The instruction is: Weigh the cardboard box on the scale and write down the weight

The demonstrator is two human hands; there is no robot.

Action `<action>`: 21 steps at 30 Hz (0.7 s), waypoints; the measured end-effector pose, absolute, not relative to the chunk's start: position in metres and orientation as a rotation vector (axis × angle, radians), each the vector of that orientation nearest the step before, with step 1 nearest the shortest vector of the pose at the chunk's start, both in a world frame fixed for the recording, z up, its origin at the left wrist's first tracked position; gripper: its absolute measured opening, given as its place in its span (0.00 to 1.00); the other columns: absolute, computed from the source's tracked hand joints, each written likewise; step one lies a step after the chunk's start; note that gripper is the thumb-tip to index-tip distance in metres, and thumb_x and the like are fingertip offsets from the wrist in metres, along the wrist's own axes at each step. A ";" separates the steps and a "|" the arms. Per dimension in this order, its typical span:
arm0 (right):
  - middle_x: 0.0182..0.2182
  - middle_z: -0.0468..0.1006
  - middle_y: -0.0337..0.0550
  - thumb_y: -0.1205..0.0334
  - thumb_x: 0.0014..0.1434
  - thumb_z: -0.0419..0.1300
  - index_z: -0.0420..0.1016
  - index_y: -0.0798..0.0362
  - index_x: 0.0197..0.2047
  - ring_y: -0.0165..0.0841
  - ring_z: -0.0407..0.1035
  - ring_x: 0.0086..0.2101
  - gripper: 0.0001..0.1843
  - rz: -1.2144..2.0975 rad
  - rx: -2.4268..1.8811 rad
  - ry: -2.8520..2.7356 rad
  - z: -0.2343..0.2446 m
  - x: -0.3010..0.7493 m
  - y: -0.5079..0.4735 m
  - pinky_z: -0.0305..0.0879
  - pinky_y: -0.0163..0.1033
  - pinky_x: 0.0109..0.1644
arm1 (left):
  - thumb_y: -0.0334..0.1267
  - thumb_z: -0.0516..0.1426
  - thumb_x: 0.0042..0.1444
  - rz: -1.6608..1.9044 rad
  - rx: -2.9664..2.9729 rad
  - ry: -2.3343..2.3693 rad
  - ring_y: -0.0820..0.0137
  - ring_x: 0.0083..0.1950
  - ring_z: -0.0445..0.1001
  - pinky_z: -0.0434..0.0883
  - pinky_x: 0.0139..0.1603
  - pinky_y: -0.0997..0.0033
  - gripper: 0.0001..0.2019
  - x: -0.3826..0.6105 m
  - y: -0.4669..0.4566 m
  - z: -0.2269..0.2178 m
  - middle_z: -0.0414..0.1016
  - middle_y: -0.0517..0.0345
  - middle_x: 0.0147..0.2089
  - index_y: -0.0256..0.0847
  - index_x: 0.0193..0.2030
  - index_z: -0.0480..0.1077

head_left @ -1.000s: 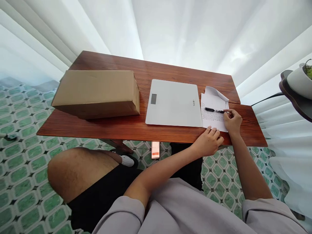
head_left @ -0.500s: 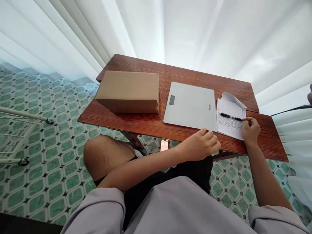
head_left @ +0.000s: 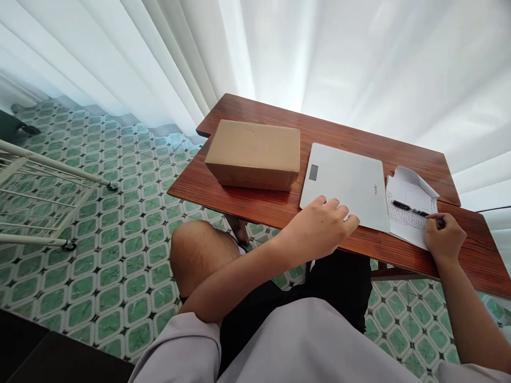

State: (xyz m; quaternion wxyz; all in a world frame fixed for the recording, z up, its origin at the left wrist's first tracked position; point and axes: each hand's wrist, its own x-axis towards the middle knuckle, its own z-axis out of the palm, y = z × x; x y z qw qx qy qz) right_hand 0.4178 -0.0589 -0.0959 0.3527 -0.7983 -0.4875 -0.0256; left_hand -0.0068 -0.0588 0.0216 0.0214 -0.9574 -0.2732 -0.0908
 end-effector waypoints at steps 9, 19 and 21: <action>0.24 0.70 0.54 0.57 0.46 0.55 0.62 0.42 0.25 0.50 0.68 0.30 0.03 -0.521 -2.159 -1.401 -0.102 0.420 -0.059 0.58 0.55 0.39 | 0.27 0.47 0.66 -0.349 -2.945 -0.989 0.63 0.45 0.71 0.63 0.46 0.61 0.11 -0.039 -0.058 0.046 0.73 0.52 0.42 0.38 0.48 0.67; 0.21 0.67 0.46 0.71 0.48 0.55 0.53 0.42 0.28 0.50 0.69 0.28 0.14 -0.675 -2.265 -1.669 -0.064 0.396 -0.040 0.60 0.49 0.35 | 0.27 0.46 0.67 -0.439 -2.894 -1.072 0.62 0.44 0.71 0.64 0.45 0.61 0.13 -0.064 -0.054 0.057 0.73 0.51 0.43 0.37 0.50 0.69; 0.22 0.69 0.47 0.74 0.45 0.55 0.52 0.41 0.27 0.49 0.69 0.28 0.18 -0.635 -2.229 -1.669 -0.056 0.378 -0.031 0.61 0.48 0.37 | 0.28 0.45 0.68 -0.437 -2.865 -1.118 0.62 0.45 0.71 0.64 0.45 0.61 0.14 -0.070 -0.053 0.059 0.74 0.52 0.44 0.38 0.52 0.69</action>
